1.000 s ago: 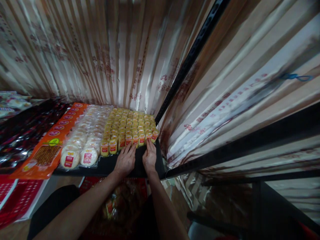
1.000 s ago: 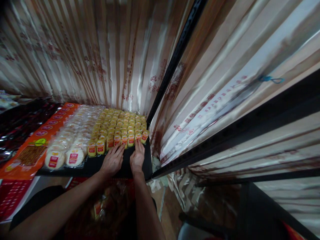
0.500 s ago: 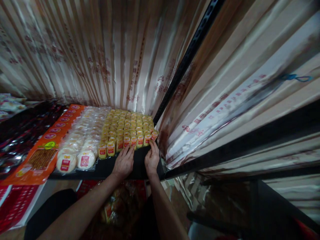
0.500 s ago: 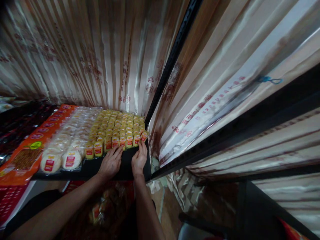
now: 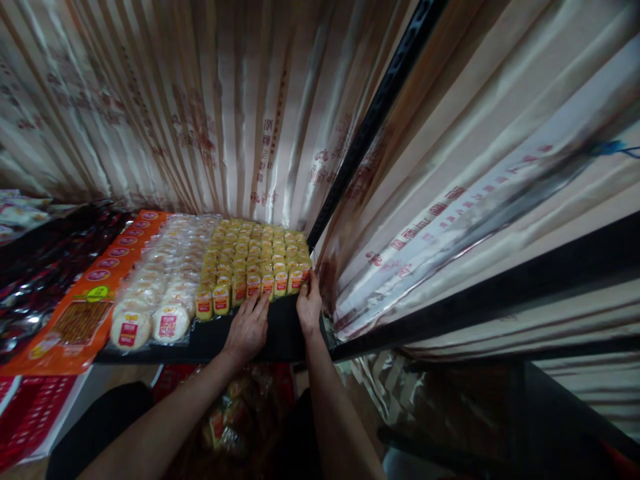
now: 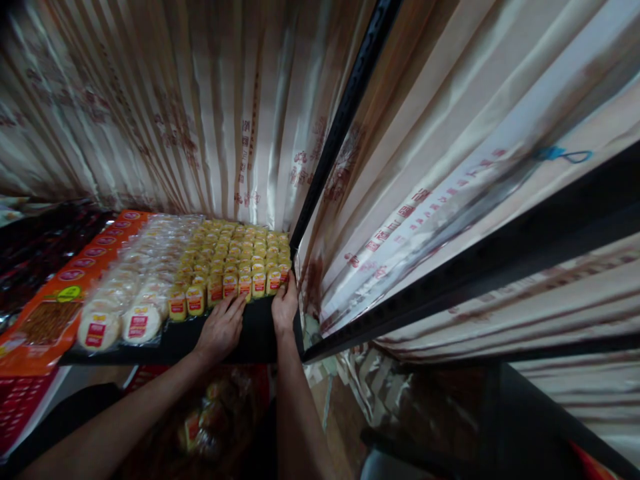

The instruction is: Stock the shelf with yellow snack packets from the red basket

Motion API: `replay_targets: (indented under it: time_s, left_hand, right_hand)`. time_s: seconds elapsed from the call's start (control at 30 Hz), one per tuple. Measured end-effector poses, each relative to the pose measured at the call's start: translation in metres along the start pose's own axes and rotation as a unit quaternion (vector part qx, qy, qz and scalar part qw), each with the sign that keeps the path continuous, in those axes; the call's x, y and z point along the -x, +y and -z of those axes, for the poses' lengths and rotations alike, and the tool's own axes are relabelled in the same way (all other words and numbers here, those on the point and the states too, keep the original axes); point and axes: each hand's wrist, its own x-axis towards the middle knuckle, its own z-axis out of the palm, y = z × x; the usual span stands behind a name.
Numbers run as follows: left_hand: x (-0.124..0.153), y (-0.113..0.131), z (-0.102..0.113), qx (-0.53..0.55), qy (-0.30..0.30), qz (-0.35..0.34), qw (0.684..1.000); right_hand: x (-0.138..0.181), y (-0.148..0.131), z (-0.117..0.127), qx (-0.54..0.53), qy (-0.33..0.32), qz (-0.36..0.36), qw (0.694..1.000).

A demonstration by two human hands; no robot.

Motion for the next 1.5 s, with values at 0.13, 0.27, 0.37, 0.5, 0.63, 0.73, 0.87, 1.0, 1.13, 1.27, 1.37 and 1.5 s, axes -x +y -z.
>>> replay_targets:
  time_s: [0.13,0.27,0.37,0.5,0.63,0.73,0.87,1.0,1.13,1.27,1.37,1.5]
  left_hand:
    - [-0.001,0.001,0.0,-0.01,-0.006,0.003,1.0]
    - [-0.001,0.002,-0.002,-0.011,-0.008,0.005,1.0]
    - [0.0,0.001,-0.003,-0.01,-0.007,0.006,1.0]
    - [0.001,0.0,-0.004,-0.011,-0.008,0.005,1.0]
    - [0.002,0.001,-0.005,-0.013,-0.004,0.003,1.0]
    - [0.002,0.001,-0.005,-0.013,-0.002,0.002,1.0]
    - [0.002,0.001,-0.005,-0.01,-0.002,-0.001,1.0]
    - [0.001,0.001,-0.005,-0.01,-0.006,0.001,1.0]
    - [0.001,0.0,-0.005,-0.007,-0.002,-0.003,1.0]
    - [0.002,0.0,-0.005,0.003,0.004,-0.006,1.0]
    - [0.001,0.0,-0.005,0.005,0.003,-0.009,1.0]
    - [0.003,0.0,-0.006,0.017,0.004,-0.014,1.0]
  right_hand:
    - [0.0,-0.001,0.0,0.018,-0.015,0.0,1.0]
    - [0.0,-0.001,0.0,0.02,-0.012,0.023,0.999]
    - [0.0,0.0,-0.001,0.024,-0.004,0.046,0.999]
    - [0.0,0.004,-0.005,0.036,-0.004,0.052,0.998]
    - [-0.001,0.008,-0.008,0.048,-0.014,0.066,0.997]
    - [-0.003,0.008,-0.008,0.053,-0.022,0.073,0.996]
    - [-0.004,0.007,-0.009,0.062,-0.02,0.073,0.995]
    - [-0.003,0.006,-0.01,0.064,-0.017,0.077,0.995]
    - [-0.003,0.006,-0.008,0.067,-0.018,0.084,0.994]
    - [-0.002,0.003,-0.005,0.057,-0.018,0.073,0.996]
    - [-0.001,0.001,-0.003,0.048,-0.019,0.064,0.997]
    - [0.0,-0.003,0.0,0.034,-0.016,0.056,0.998]
